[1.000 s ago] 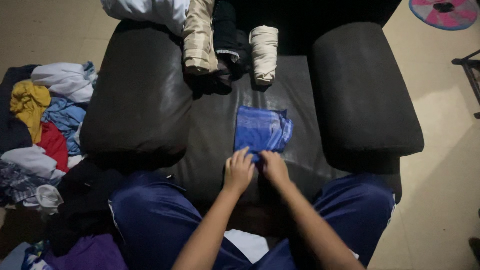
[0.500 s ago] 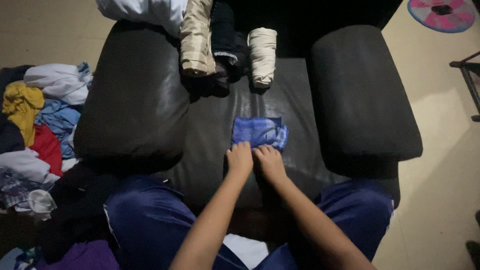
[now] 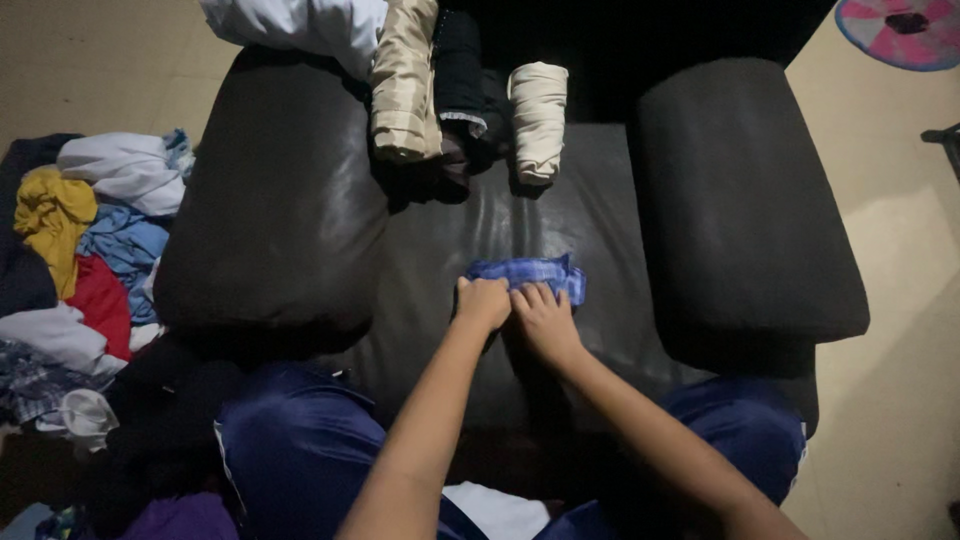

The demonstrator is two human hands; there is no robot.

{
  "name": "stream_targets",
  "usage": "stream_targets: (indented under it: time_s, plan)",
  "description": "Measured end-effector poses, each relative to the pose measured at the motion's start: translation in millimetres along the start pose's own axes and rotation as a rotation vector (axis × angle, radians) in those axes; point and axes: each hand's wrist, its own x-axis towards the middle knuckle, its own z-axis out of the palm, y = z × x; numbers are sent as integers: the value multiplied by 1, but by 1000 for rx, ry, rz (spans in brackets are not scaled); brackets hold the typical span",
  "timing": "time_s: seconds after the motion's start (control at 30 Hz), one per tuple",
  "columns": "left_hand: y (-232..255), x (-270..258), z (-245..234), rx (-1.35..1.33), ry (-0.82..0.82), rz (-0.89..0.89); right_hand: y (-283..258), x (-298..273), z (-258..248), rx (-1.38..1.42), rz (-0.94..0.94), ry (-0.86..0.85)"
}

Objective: The person folds items of clothing including a blue cloth, a white tank top, a blue patterned cloth, a yellow t-shirt, a red t-shirt, a blue t-shirt, and another white item on a chair by hand.

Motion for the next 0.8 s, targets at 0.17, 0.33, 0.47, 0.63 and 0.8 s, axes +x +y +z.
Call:
stream_targets:
  time_s: [0.17,0.33,0.47,0.63,0.8]
  plan:
    - [19,-37,7,129,622,194,44,43,31,292,241,-541]
    - [15,-41,19,267,836,211,47,80,34,255,249,-564]
    - [2,15,29,189,404,145,26,40,30,169,183,-79]
    - [-5,48,6,97,150,92,21,21,19,444,369,-160]
    - [28,21,-23,-509,839,-40,50,43,45,927,745,20]
